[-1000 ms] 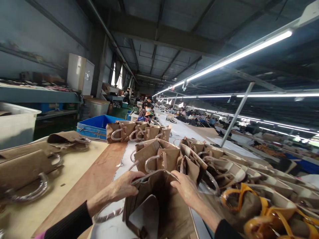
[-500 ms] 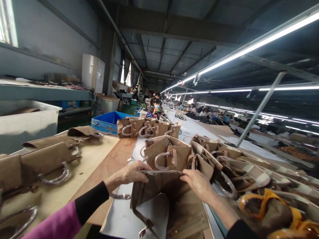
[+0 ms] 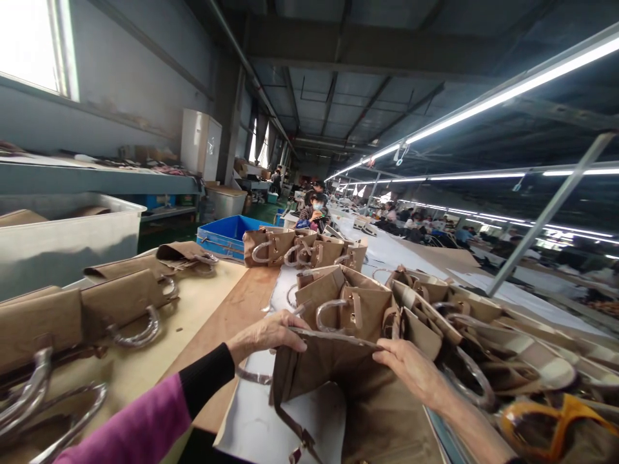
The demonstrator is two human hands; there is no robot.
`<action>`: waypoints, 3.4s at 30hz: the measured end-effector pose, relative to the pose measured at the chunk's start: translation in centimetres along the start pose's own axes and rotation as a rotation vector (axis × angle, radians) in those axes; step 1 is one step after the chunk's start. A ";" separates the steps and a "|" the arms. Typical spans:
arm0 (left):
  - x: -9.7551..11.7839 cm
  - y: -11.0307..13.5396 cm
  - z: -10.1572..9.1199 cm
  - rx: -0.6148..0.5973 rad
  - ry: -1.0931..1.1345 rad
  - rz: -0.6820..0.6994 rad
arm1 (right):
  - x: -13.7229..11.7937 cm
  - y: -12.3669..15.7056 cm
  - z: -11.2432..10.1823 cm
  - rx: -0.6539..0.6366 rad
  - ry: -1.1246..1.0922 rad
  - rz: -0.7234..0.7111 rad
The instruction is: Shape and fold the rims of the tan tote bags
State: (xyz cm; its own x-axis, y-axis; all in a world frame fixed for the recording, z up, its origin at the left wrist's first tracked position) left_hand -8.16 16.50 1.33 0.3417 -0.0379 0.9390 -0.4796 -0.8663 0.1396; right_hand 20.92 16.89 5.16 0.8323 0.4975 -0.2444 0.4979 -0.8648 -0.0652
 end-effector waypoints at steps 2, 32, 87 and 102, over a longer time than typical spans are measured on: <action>0.0 0.1 0.1 0.014 -0.005 0.023 | -0.4 0.0 0.1 -0.006 0.019 0.010; 1.4 2.6 3.4 0.543 -0.555 0.356 | -9.3 -2.8 2.3 0.215 0.161 -0.292; 0.8 0.1 4.8 0.683 -0.344 0.433 | -8.6 -3.2 1.9 0.291 0.014 -0.166; 1.1 0.7 5.4 0.736 -0.521 0.440 | -9.0 -3.6 1.6 0.252 0.187 -0.097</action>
State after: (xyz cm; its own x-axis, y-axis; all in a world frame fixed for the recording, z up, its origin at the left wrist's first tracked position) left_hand -3.72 13.20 0.76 0.6499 -0.4896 0.5813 -0.0893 -0.8088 -0.5813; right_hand 11.26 15.37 6.01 0.8260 0.5618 -0.0448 0.5203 -0.7907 -0.3226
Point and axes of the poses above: each hand's wrist, its own y-axis away from the middle knuckle, its own z-axis out of the palm, x = y × z, the point moved 2 cm from there along -y, towards the middle knuckle, and after that the axes turned 10 degrees about -z, right-handed, at the moved point
